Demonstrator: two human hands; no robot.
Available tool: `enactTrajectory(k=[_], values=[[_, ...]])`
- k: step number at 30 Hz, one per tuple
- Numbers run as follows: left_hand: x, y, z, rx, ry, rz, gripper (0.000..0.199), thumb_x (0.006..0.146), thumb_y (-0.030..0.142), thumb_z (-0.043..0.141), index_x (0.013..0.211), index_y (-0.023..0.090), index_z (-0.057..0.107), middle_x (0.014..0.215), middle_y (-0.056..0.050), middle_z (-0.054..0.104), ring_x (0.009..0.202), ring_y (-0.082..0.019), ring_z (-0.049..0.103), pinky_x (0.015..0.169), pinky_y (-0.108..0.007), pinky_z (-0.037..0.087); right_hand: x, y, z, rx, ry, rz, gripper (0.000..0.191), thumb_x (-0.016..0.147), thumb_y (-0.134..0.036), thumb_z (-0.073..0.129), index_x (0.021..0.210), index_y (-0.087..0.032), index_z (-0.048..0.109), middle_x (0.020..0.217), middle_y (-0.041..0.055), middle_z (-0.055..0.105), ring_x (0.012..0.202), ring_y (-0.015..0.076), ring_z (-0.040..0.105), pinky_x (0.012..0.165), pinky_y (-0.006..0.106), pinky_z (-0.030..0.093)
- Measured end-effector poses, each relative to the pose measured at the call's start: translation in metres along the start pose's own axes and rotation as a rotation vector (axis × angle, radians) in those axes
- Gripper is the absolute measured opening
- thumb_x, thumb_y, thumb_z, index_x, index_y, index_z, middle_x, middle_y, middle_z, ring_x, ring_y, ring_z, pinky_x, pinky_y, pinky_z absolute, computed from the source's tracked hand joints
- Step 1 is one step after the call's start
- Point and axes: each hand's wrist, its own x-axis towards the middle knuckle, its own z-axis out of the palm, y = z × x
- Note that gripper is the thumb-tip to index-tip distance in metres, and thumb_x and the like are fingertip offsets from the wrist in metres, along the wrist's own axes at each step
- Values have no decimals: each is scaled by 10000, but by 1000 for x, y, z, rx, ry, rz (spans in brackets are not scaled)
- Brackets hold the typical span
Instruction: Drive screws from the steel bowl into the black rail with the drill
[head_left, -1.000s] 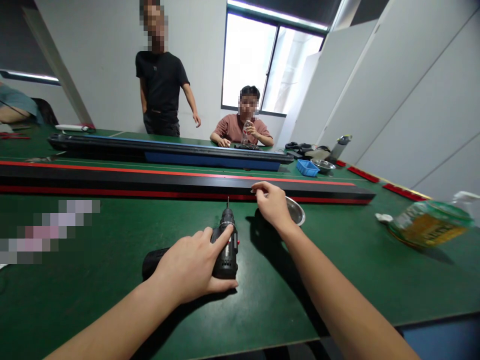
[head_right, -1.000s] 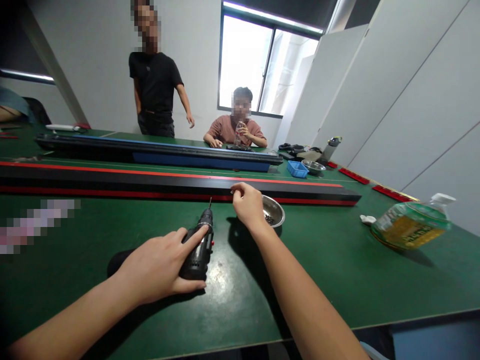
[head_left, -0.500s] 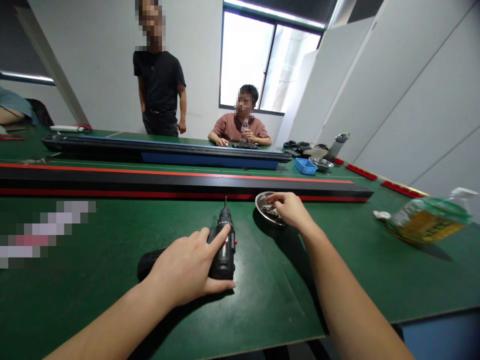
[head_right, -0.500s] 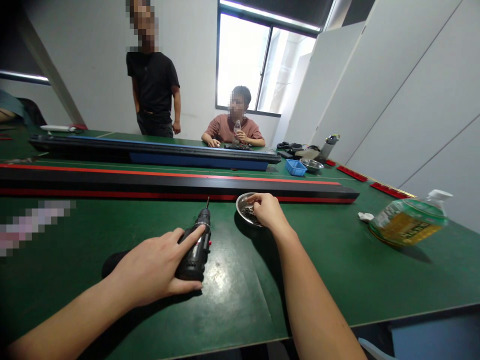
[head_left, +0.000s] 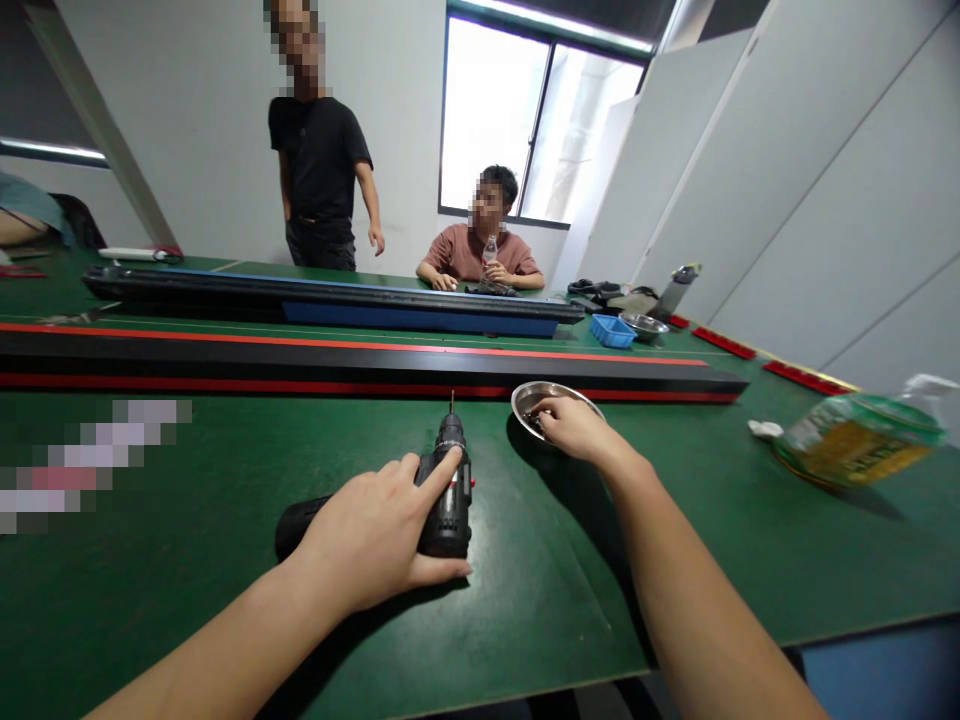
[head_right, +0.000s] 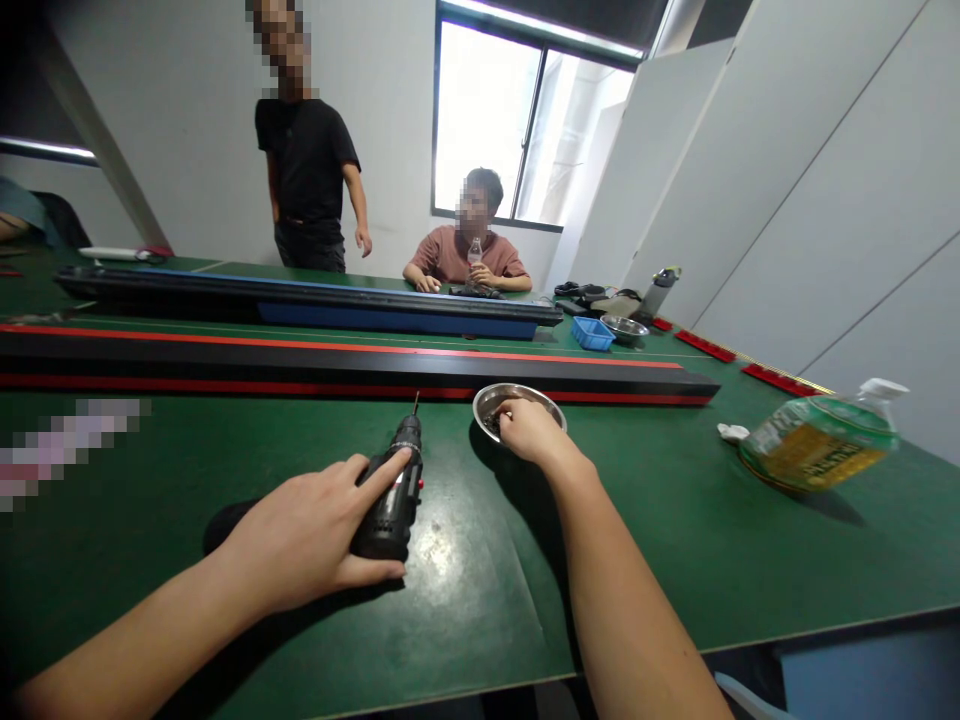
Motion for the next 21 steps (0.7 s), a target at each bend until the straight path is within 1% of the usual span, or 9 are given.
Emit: enactTrajectory(k=[4, 9, 14, 21], values=[[0, 0, 0, -1, 0, -1, 1057, 787, 816, 545, 1637, 297, 190, 1179, -154, 636, 938, -364, 698, 766, -489, 587, 0, 1, -1, 39, -10, 1, 361, 948, -221, 487, 1160, -192, 777, 1257, 92, 736, 1071, 222, 686, 949, 272, 472], [-1, 0, -1, -5, -3, 0, 1049, 795, 809, 541, 1637, 294, 188, 1167, -152, 635, 943, -359, 694, 768, -477, 584, 1, 4, 0, 87, 28, -20, 350, 928, -215, 503, 1110, -201, 801, 1153, 92, 769, 989, 233, 701, 864, 285, 500], [-1, 0, -2, -13, -13, -3, 1051, 789, 812, 545, 1636, 299, 191, 1163, -146, 635, 945, -357, 694, 772, -471, 580, 2, 6, 1, 129, 49, -1, 325, 923, -234, 522, 1072, -196, 808, 1073, 93, 783, 918, 227, 707, 809, 276, 502], [-1, 0, -1, -11, -17, -7, 1052, 792, 807, 548, 1638, 300, 182, 1188, -157, 632, 970, -365, 690, 790, -480, 575, 1, 5, -2, 208, 73, 19, 291, 912, -207, 544, 1036, -196, 806, 1098, 87, 780, 920, 214, 711, 815, 264, 503]])
